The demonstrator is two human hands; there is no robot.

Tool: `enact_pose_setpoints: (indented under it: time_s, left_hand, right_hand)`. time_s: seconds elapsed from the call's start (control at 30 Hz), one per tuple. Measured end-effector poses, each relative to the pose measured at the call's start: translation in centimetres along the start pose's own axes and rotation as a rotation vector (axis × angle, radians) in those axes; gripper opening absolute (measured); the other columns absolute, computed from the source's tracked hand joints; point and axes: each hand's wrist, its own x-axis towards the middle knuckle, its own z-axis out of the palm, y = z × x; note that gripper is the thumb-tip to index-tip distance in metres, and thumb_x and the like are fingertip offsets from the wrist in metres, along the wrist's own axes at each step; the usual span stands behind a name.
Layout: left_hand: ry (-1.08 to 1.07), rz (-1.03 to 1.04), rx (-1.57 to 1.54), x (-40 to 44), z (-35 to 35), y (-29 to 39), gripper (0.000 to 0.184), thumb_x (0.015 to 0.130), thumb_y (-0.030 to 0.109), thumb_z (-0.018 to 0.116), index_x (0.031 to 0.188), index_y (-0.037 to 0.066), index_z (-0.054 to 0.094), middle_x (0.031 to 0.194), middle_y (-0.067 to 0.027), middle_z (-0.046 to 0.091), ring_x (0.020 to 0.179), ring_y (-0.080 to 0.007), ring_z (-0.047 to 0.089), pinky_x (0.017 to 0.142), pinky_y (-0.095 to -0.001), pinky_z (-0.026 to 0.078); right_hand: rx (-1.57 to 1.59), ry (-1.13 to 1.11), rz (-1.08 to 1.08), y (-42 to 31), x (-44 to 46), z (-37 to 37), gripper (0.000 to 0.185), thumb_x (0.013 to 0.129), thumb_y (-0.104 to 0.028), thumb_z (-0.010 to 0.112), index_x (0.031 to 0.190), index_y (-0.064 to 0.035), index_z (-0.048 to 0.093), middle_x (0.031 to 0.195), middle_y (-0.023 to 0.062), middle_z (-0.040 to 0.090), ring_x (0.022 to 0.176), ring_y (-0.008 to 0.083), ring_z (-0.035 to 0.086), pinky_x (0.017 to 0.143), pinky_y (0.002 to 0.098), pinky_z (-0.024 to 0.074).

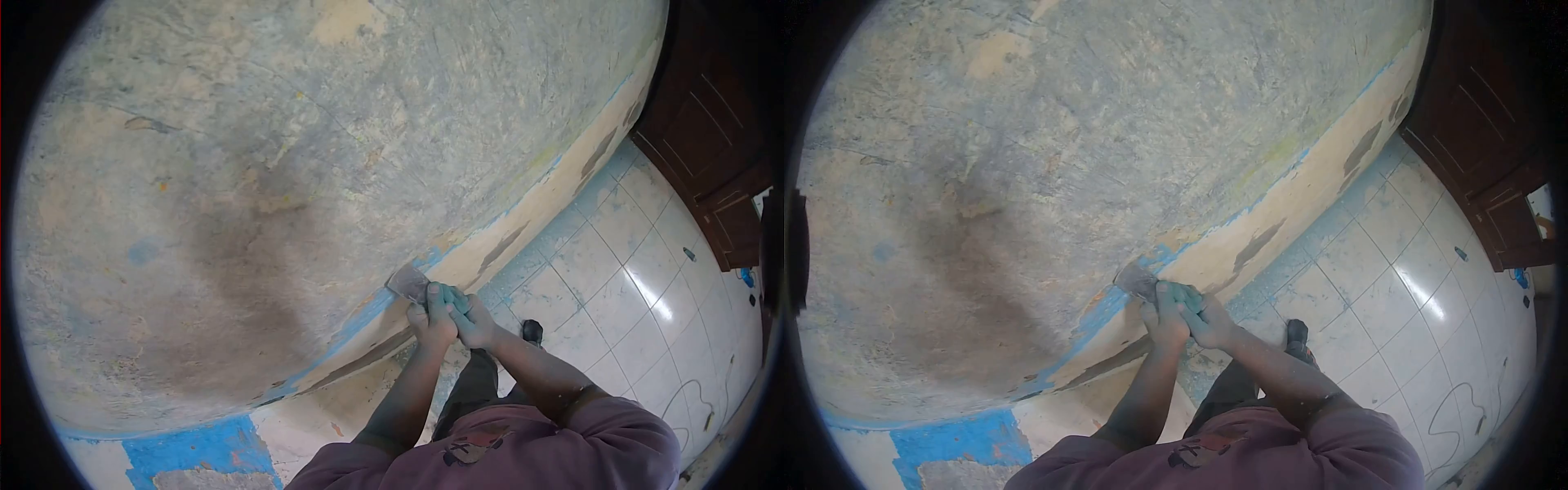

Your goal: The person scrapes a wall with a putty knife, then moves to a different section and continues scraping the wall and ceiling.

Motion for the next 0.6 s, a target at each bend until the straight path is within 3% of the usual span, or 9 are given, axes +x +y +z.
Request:
enact_pose_setpoints:
  time_s: [0.1, 0.13, 0.23, 0.43, 0.5, 0.53, 0.6]
  left_hand:
    - [0.073, -0.154, -0.058, -1.2, -0.5, -1.6, 0.028, 0.092, 0.011, 0.041, 0.065, 0.003, 0.042, 0.057, -0.0037, 0.046, 0.054, -0.0132, 0.049, 0.051, -0.0275, 0.040]
    - [0.065, -0.156, 0.080, -1.4, -0.9, -2.5, 0.027, 0.092, 0.011, 0.041, 0.066, 0.003, 0.041, 0.057, -0.0034, 0.045, 0.053, -0.0134, 0.048, 0.051, -0.0275, 0.040]
    - [0.058, -0.148, -0.080, -1.3, -0.3, -1.2, 0.027, 0.092, 0.009, 0.040, 0.066, 0.003, 0.042, 0.057, -0.0035, 0.044, 0.053, -0.0143, 0.048, 0.051, -0.0278, 0.040]
    - [0.006, 0.031, -0.044, -0.7, 0.5, 0.7, 0.027, 0.092, 0.010, 0.037, 0.067, 0.004, 0.042, 0.058, -0.0053, 0.045, 0.050, -0.0166, 0.045, 0.050, -0.0306, 0.040]
    - [0.069, -0.148, 0.158, -1.4, -0.1, -1.4, 0.029, 0.092, 0.008, 0.039, 0.063, 0.004, 0.042, 0.056, -0.0037, 0.045, 0.052, -0.0140, 0.047, 0.050, -0.0273, 0.039]
    - [0.106, -0.116, 0.212, -1.7, 0.1, -1.2, 0.028, 0.091, 0.008, 0.040, 0.064, 0.004, 0.043, 0.056, -0.0028, 0.046, 0.052, -0.0124, 0.047, 0.050, -0.0266, 0.038]
    - [0.070, -0.110, 0.071, -1.1, 0.4, -0.6, 0.027, 0.091, 0.009, 0.040, 0.065, 0.004, 0.043, 0.057, -0.0027, 0.046, 0.053, -0.0119, 0.047, 0.050, -0.0264, 0.038]
  right_hand:
    - [-0.043, 0.112, -0.027, 1.9, -1.2, 0.5, 0.030, 0.088, -0.022, 0.044, 0.104, 0.0016, 0.052, 0.086, 0.0193, 0.059, 0.082, 0.0279, 0.060, 0.074, 0.0357, 0.0444]
    - [-0.050, 0.110, -0.039, 2.4, -1.4, 0.9, 0.030, 0.088, -0.022, 0.044, 0.104, 0.0016, 0.052, 0.086, 0.0193, 0.059, 0.082, 0.0279, 0.060, 0.074, 0.0357, 0.0444]
    - [0.008, 0.216, 0.012, 2.2, -1.5, 1.2, 0.030, 0.088, -0.023, 0.044, 0.103, 0.0018, 0.052, 0.084, 0.0194, 0.058, 0.078, 0.0290, 0.060, 0.072, 0.0361, 0.0445]
    - [-0.126, -0.015, -0.065, -0.6, -0.2, -0.2, 0.038, 0.088, -0.024, 0.043, 0.116, 0.0019, 0.047, 0.098, 0.0227, 0.056, 0.087, 0.0309, 0.059, 0.076, 0.0355, 0.0441]
    - [0.041, 0.109, 0.072, 1.7, -1.6, 0.6, 0.040, 0.089, -0.023, 0.043, 0.120, 0.0020, 0.045, 0.102, 0.0240, 0.055, 0.089, 0.0319, 0.057, 0.077, 0.0355, 0.0437]
    - [-0.012, 0.210, -0.055, 2.0, -1.9, 1.2, 0.040, 0.090, -0.024, 0.041, 0.120, 0.0024, 0.044, 0.095, 0.0226, 0.057, 0.082, 0.0289, 0.060, 0.073, 0.0353, 0.0453]
    - [-0.105, 0.188, -0.052, 1.8, -1.1, 0.7, 0.040, 0.090, -0.024, 0.041, 0.119, 0.0024, 0.045, 0.095, 0.0225, 0.058, 0.083, 0.0262, 0.060, 0.074, 0.0349, 0.0453]
